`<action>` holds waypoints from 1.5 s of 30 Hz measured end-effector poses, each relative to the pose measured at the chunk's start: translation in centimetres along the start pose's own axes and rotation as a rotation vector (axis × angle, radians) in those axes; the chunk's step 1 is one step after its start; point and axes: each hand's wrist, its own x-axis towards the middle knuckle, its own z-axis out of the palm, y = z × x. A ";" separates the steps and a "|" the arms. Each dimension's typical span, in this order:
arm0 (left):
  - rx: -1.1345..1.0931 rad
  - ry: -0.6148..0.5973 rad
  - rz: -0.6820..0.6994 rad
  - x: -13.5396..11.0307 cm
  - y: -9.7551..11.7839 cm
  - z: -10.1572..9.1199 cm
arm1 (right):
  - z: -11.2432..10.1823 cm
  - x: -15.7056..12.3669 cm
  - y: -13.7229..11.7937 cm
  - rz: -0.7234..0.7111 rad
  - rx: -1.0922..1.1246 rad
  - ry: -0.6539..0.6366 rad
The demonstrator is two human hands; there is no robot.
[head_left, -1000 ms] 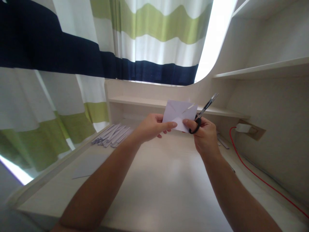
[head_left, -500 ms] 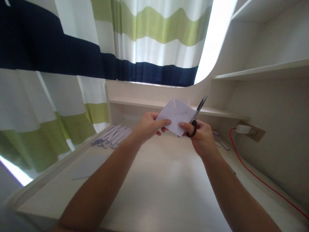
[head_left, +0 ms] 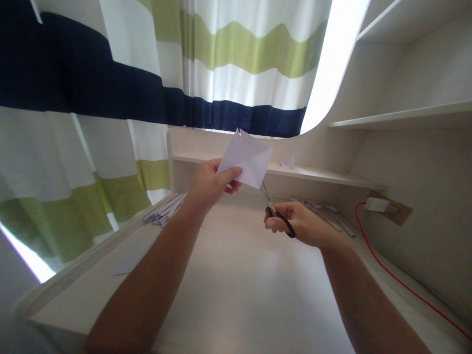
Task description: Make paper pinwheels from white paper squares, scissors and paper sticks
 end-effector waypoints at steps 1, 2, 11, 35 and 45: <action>-0.006 0.002 0.003 0.0 0.0 0.1 | 0.2 0.0 0.0 0.005 0.011 -0.006; -0.014 0.002 0.007 -0.1 0.0 0.2 | 0.3 0.0 0.0 0.008 0.023 -0.009; 0.008 -0.027 0.023 -0.5 0.5 0.6 | 0.6 0.0 -0.2 -0.001 0.052 0.035; 0.013 -0.047 -0.019 0.0 -0.4 0.7 | 0.7 0.1 -0.1 0.001 0.044 0.082; -0.004 -0.044 -0.046 0.2 -0.5 0.5 | 0.6 0.2 0.4 0.016 0.010 0.136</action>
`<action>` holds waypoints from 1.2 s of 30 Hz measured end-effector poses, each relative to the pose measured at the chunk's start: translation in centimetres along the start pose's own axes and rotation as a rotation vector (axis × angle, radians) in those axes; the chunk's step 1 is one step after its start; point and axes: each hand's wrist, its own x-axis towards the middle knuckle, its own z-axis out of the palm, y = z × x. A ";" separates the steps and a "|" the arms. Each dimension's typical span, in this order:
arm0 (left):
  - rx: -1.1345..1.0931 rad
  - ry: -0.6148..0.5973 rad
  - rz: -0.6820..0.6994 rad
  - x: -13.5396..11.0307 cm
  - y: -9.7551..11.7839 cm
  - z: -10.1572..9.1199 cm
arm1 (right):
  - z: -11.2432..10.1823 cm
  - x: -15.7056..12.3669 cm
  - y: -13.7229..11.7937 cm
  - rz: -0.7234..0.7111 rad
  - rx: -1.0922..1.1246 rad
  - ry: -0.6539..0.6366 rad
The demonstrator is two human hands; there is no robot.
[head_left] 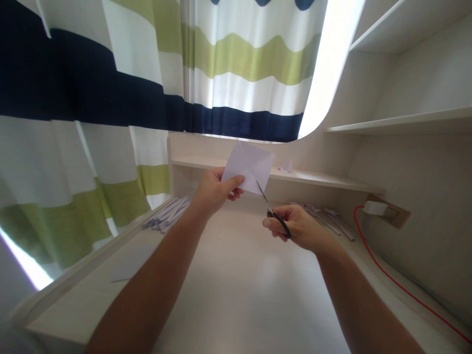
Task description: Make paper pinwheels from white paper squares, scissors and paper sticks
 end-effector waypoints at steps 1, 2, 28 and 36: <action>0.000 -0.001 0.000 0.0 0.0 0.0 | 0.0 0.0 -0.1 0.002 -0.002 0.007; 0.004 -0.002 -0.001 0.0 0.0 0.0 | 0.0 0.0 -0.1 0.005 -0.004 0.015; 0.029 -0.087 -0.060 -0.2 -0.3 0.7 | -0.1 -0.2 -0.2 -0.006 -0.039 0.040; 0.018 -0.068 -0.075 -0.1 -0.3 0.8 | -0.2 0.1 0.3 0.037 -0.047 0.036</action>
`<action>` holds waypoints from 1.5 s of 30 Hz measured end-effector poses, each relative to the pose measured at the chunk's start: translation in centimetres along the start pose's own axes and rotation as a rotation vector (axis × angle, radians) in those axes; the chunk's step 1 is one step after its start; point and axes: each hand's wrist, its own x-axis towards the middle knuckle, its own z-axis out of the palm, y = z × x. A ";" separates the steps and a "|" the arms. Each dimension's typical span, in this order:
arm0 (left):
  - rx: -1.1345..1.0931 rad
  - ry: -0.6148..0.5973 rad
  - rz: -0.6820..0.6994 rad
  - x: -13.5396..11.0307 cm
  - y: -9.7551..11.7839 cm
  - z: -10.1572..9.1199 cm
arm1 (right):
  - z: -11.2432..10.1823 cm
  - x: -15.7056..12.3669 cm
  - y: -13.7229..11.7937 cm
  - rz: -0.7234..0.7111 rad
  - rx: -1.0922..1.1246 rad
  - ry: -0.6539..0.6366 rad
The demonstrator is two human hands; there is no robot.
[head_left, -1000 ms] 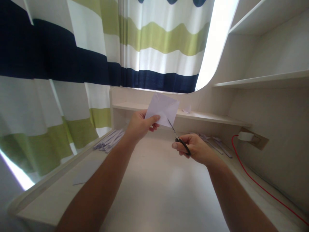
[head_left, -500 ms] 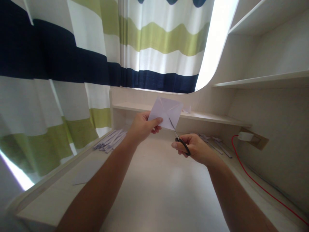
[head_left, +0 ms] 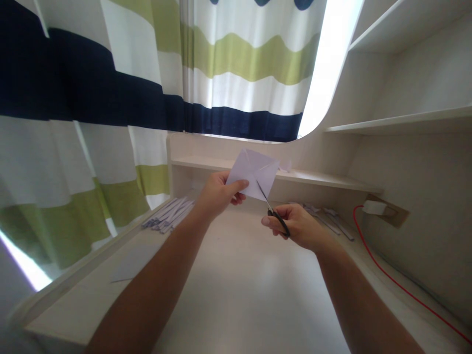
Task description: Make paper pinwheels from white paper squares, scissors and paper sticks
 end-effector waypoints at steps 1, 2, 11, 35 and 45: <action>-0.004 -0.001 -0.001 0.0 0.0 0.0 | 0.0 0.0 0.0 0.002 0.002 0.002; -0.009 -0.001 -0.002 0.0 0.1 0.1 | 0.0 -0.1 -0.1 0.004 0.001 0.004; -0.030 0.010 -0.002 0.0 0.1 0.0 | 0.1 0.0 -0.3 0.019 -0.022 0.026; -0.021 -0.037 -0.035 0.0 -0.1 0.4 | 0.1 -0.2 -0.5 0.022 -0.029 0.050; 0.047 0.039 0.060 0.2 -0.5 0.0 | 0.0 -0.3 -0.7 0.019 -0.033 0.030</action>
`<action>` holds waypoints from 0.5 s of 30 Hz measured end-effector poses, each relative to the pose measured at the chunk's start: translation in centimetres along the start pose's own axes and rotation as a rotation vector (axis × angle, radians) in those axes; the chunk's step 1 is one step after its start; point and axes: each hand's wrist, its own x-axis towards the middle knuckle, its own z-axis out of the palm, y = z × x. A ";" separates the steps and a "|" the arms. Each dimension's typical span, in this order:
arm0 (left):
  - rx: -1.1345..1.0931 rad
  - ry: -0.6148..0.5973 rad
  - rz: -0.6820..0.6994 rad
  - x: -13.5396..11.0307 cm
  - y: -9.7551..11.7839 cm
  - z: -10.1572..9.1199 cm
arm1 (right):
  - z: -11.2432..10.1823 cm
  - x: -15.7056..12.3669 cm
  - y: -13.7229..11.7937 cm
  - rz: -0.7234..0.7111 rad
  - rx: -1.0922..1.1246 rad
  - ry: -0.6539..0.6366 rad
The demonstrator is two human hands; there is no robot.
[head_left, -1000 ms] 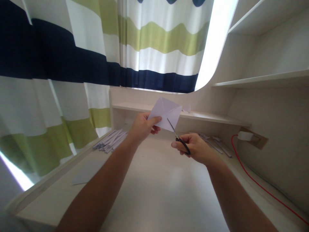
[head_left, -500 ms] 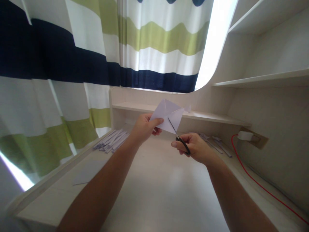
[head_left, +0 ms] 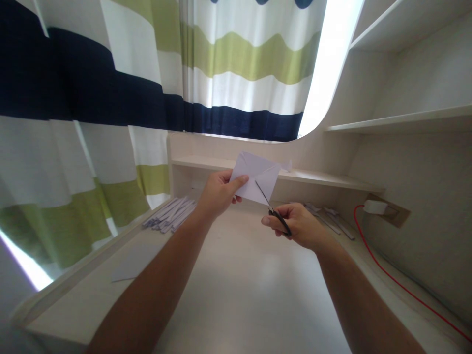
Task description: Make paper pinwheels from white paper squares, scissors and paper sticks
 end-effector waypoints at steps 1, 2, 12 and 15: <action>0.002 0.001 -0.001 0.0 0.0 0.0 | 0.0 0.0 0.0 0.002 -0.003 -0.001; 0.003 0.001 -0.002 0.0 0.0 0.0 | 0.0 -0.1 0.0 0.001 -0.005 -0.002; 0.033 -0.007 0.006 0.0 -0.3 0.0 | 0.0 0.1 0.2 -0.001 -0.015 -0.002; 0.036 -0.011 0.013 0.0 -0.4 0.0 | -0.1 0.1 0.1 0.000 -0.022 -0.001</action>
